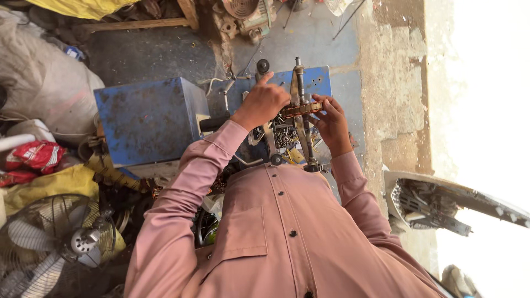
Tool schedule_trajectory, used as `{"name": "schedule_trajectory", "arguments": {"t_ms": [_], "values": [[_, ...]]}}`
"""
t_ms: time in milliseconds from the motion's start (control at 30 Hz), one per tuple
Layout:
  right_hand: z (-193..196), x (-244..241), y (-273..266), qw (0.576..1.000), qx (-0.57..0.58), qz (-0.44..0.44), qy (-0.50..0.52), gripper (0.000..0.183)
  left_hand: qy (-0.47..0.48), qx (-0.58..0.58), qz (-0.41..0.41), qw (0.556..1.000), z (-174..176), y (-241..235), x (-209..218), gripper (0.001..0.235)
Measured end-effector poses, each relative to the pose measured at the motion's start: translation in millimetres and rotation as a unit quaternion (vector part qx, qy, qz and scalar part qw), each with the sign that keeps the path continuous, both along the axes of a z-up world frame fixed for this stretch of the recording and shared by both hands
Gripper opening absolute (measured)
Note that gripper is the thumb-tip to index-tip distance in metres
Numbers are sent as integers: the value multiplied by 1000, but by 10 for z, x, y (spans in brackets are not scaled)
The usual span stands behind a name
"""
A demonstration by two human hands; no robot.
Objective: The person is winding copper wire into the slots of an electric motor stator using a manual winding machine. They rotate the stator and guide the wire into each section by hand.
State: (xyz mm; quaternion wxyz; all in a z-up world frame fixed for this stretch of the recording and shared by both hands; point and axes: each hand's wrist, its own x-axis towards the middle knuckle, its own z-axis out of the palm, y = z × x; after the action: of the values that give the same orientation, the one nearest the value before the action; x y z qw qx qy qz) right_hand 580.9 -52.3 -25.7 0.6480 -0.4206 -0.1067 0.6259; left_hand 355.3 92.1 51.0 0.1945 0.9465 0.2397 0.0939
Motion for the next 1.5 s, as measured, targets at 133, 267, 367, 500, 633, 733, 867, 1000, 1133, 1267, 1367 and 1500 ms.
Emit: {"name": "schedule_trajectory", "arguments": {"t_ms": [133, 267, 367, 500, 633, 733, 867, 1000, 1133, 1267, 1367, 1500], "values": [[137, 0, 6, 995, -41, 4, -95, 29, -123, -52, 52, 990, -59, 75, 185, 15], [372, 22, 109, 910, 114, 31, -396, 24, -123, -91, 108, 982, -47, 95, 474, 19], [440, 47, 256, 899, 109, 97, -412, 30, -87, -38, 151, 984, 42, 53, 536, 26], [411, 71, 413, 920, 62, 138, -360, 37, -103, 85, 217, 967, 272, -152, 459, 29], [340, 162, 450, 923, 75, 199, -321, 38, -88, -93, 272, 954, 483, -582, 372, 23], [332, 223, 449, 920, 92, 214, -317, 34, -151, -213, 214, 941, 560, -856, 324, 14], [312, 235, 446, 925, 81, 224, -296, 24, -145, -158, 90, 973, 442, -1051, 240, 11], [380, 148, 458, 951, 53, 161, -259, 9, -171, -37, 19, 984, 283, -1052, 180, 20], [489, -150, 120, 766, 162, -95, -615, 23, -89, -19, 35, 995, 216, -1090, 136, 17], [580, -295, -205, 634, 233, 35, -737, 38, -37, -18, 60, 997, 220, -1094, 150, 9], [552, -328, -294, 672, 185, 25, -717, 38, -42, 13, 42, 998, 235, -1056, 198, 12], [402, -404, -284, 771, 86, -39, -630, 22, -55, 77, 74, 993, 328, -906, 223, 11]]}}
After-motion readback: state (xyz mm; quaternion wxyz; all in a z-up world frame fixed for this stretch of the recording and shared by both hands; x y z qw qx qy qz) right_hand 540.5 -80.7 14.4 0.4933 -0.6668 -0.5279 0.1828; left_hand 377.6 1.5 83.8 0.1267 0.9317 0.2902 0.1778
